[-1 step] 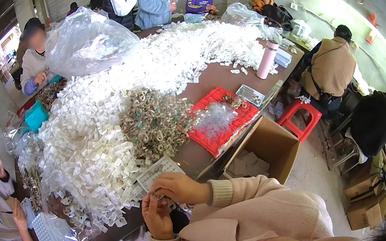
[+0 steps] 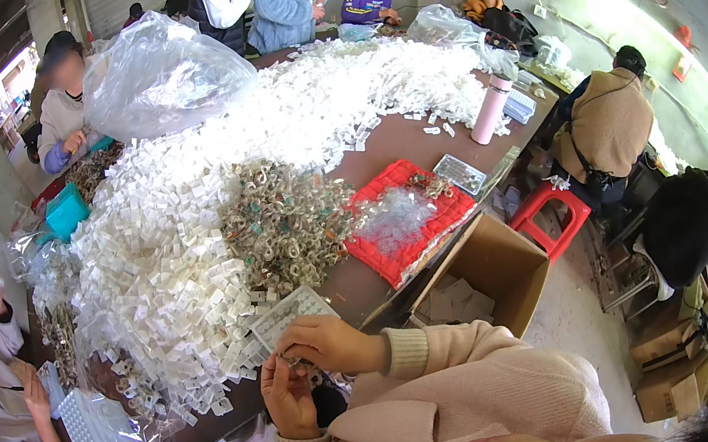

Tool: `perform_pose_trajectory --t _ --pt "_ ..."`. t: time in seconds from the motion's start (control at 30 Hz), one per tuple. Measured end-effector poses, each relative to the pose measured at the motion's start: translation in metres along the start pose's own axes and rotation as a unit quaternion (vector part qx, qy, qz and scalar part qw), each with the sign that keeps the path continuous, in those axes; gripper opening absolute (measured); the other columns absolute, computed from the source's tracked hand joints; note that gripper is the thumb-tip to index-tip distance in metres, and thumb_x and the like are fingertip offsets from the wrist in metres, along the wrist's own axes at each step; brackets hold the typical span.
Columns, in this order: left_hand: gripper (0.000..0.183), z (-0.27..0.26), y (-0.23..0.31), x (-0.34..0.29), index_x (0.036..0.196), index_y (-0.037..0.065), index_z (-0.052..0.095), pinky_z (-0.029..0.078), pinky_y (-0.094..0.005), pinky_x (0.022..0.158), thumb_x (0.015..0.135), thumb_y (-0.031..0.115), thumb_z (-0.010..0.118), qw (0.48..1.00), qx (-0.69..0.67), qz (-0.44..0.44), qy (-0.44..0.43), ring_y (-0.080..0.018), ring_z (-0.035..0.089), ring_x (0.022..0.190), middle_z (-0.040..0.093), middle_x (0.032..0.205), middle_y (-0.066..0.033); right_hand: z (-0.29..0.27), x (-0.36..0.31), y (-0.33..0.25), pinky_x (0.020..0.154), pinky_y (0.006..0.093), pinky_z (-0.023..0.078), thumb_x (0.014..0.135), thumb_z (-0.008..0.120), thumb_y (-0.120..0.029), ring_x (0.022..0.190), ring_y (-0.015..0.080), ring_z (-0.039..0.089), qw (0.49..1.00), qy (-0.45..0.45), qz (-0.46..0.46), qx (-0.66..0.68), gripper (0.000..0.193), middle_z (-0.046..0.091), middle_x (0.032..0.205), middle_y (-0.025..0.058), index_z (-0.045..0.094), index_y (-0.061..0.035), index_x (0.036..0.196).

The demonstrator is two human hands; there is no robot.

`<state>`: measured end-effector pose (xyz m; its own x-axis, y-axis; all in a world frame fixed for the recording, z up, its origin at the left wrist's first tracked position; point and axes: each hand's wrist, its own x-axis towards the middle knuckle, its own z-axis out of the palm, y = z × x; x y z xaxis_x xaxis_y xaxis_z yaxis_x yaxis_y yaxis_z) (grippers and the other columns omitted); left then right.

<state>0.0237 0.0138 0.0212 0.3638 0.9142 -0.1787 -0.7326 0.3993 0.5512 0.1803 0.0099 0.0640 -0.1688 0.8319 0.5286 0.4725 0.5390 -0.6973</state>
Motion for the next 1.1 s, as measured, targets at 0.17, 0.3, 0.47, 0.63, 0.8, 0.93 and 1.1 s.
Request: perform_pose_trajectory --t 0.17,0.3,0.47,0.63,0.8,0.93,1.1 --pt "0.013 0.001 0.002 0.002 0.108 0.003 0.060 0.051 -0.0279 0.068 0.095 0.006 0.059 0.999 0.007 -0.020 0.024 -0.0141 0.060 0.074 0.065 0.090 -0.0050 -0.004 0.002 0.006 0.075 0.0406 0.052 0.077 0.067 -0.009 0.087 0.0316 0.063 0.998 -0.006 -0.049 -0.042 0.025 0.066 0.093 0.0101 0.064 -0.0064 0.102" --pt "0.013 -0.004 -0.002 0.006 0.108 0.002 0.059 0.052 -0.0284 0.068 0.096 0.004 0.057 0.999 0.008 -0.003 0.033 -0.0135 0.058 0.073 0.064 0.092 -0.0048 -0.003 -0.005 0.006 0.074 0.0383 0.052 0.070 0.067 -0.008 0.085 0.0279 0.064 0.985 -0.013 -0.125 -0.114 0.035 0.066 0.094 0.0061 0.065 -0.0067 0.105" --pt "0.018 -0.010 -0.003 0.000 0.113 0.004 0.061 0.047 -0.0322 0.070 0.096 0.010 0.059 0.999 -0.037 0.010 0.035 -0.0138 0.054 0.067 0.066 0.098 -0.0152 -0.014 -0.006 0.018 0.062 0.0345 0.053 0.082 0.068 0.000 0.069 0.0265 0.064 0.992 0.080 0.058 -0.080 0.018 0.068 0.088 0.0119 0.070 -0.0047 0.099" --pt "0.019 -0.013 0.002 0.000 0.114 0.003 0.061 0.047 -0.0327 0.069 0.096 0.010 0.059 0.999 -0.040 0.015 0.017 -0.0125 0.054 0.067 0.067 0.099 -0.0169 -0.024 0.008 0.058 0.065 0.0363 0.051 0.080 0.070 -0.003 0.076 0.0276 0.063 0.973 0.071 0.092 -0.202 0.016 0.065 0.083 0.0084 0.071 -0.0080 0.094" --pt "0.019 -0.013 0.002 0.002 0.114 0.003 0.061 0.047 -0.0331 0.068 0.095 0.009 0.060 0.998 -0.049 0.001 0.025 -0.0136 0.055 0.066 0.067 0.100 -0.0172 -0.017 0.009 0.075 0.068 0.0369 0.051 0.078 0.069 -0.004 0.081 0.0269 0.063 0.969 0.033 0.048 -0.241 0.017 0.064 0.085 0.0063 0.071 -0.0084 0.095" --pt "0.018 -0.013 0.005 0.004 0.113 0.004 0.062 0.049 -0.0345 0.069 0.096 0.008 0.058 0.999 -0.051 -0.003 0.010 -0.0155 0.058 0.068 0.068 0.101 -0.0168 -0.018 0.016 0.066 0.070 0.0352 0.053 0.080 0.071 -0.003 0.080 0.0269 0.065 0.964 0.025 0.061 -0.256 0.015 0.068 0.088 0.0084 0.072 -0.0058 0.095" --pt "0.018 -0.005 0.002 0.006 0.114 0.006 0.062 0.051 -0.0363 0.072 0.096 0.006 0.057 0.999 -0.053 0.012 0.007 -0.0172 0.060 0.071 0.068 0.103 -0.0169 -0.013 0.008 0.019 0.069 0.0348 0.053 0.079 0.072 0.000 0.078 0.0271 0.066 0.994 0.035 0.071 -0.076 0.014 0.070 0.088 0.0100 0.070 -0.0039 0.092"
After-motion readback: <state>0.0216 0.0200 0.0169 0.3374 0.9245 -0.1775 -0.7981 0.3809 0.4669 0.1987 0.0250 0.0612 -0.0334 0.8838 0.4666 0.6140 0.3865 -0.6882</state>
